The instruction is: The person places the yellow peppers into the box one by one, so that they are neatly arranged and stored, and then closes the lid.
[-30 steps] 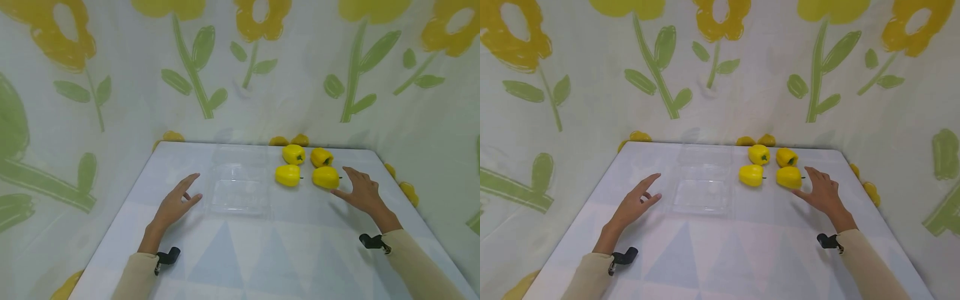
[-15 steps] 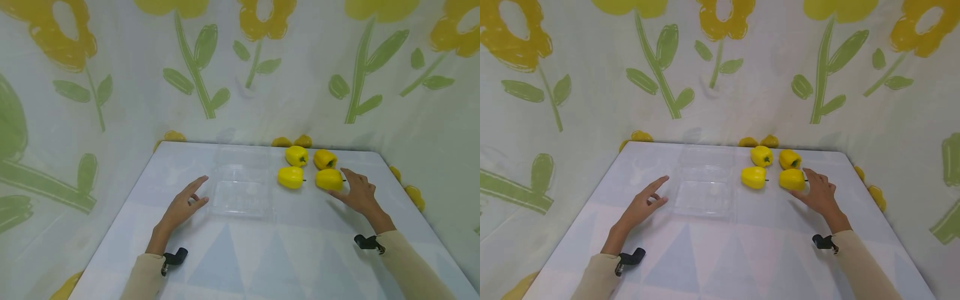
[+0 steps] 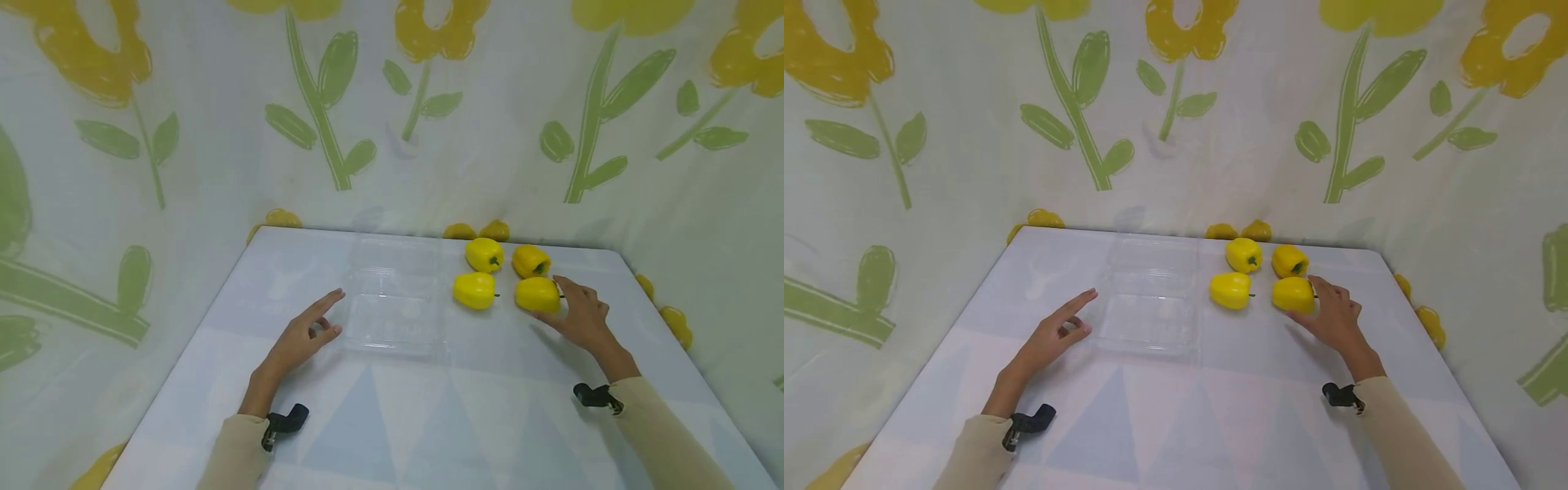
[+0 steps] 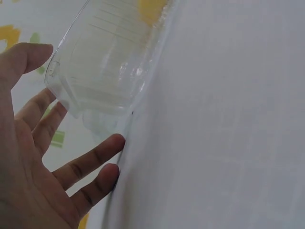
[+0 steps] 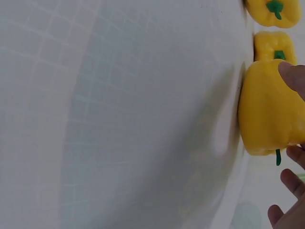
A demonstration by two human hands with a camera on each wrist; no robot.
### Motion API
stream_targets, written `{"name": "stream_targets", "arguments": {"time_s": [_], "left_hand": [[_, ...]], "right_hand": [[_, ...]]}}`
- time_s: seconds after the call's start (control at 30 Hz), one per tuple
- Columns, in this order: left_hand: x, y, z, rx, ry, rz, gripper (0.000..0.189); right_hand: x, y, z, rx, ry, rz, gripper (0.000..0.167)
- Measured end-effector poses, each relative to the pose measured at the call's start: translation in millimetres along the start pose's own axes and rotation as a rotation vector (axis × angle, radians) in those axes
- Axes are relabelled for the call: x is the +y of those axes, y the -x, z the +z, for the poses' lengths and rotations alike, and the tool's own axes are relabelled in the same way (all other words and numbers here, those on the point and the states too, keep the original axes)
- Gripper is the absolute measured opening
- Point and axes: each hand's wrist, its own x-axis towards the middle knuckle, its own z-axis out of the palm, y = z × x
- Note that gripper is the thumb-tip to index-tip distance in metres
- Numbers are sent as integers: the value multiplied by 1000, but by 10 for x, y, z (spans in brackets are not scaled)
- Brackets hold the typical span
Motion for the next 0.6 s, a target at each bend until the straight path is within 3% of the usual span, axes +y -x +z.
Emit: {"name": "stream_targets", "arguments": {"time_s": [0.37,0.6], "left_hand": [[-61,19,19,-4,32,40,61],[-80,26,31,-3,26,68,59]], "right_hand": [[-27,-67,-2,-5,4,-34,102],[-40,-124,-4,12,-17,-51,79]]}}
